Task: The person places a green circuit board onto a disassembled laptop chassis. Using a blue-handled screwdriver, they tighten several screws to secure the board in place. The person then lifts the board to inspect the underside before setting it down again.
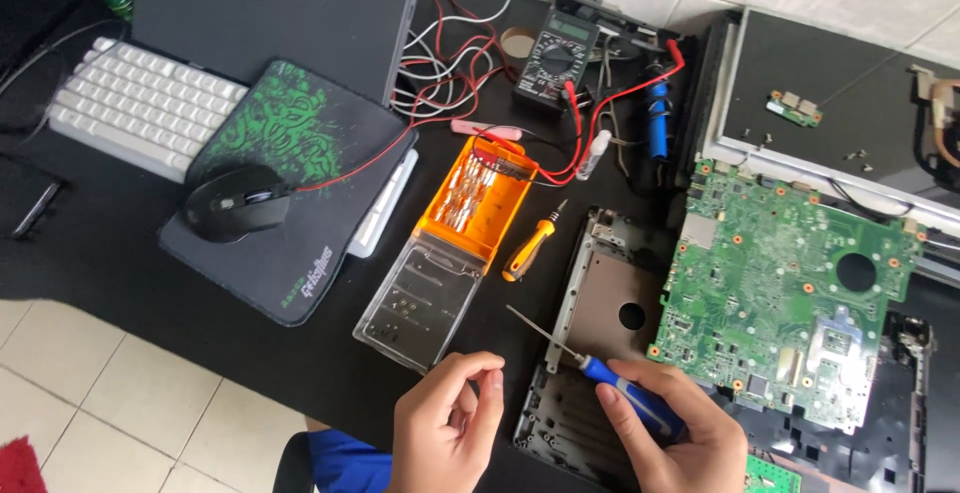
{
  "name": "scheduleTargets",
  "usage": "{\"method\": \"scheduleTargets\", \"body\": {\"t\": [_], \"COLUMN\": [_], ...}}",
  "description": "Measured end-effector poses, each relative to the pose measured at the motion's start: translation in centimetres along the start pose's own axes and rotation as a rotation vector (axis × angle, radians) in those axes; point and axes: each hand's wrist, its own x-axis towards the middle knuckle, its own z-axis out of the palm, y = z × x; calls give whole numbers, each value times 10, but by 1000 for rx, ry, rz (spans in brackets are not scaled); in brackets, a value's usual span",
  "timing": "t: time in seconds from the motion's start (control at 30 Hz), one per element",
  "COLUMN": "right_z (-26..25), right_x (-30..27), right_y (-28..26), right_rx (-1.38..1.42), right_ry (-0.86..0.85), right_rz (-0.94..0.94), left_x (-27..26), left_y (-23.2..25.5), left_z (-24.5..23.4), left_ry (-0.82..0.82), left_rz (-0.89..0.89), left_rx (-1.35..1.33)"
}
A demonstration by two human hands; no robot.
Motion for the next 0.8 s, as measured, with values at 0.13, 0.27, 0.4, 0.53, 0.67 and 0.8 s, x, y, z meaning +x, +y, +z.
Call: {"method": "scheduleTargets", "body": {"t": [0.13,0.27,0.4,0.53,0.67,0.8], "right_z": [0,0,-3,-5,-5,6], "right_x": [1,1,5,13,16,16], "right_y": [5,6,16,26,27,35], "right_rx": [6,-1,38,119,328,649], "right_ry": [-3,7,63,85,46,50], "right_rz": [-22,-70,-254,-83,17,-38], "left_x": [-1,-2,-3,-2,-3,-1], "left_y": [-4,-6,-6,-5,-6,-4], "left_z": [0,-1,-1,-2,-3,-3], "left_ry": [-40,-41,-66,-86,-118,-148], "left_rz": [-21,-25,-23,-3,-33,-38], "left_rx": [12,30,38,41,46,50]}}
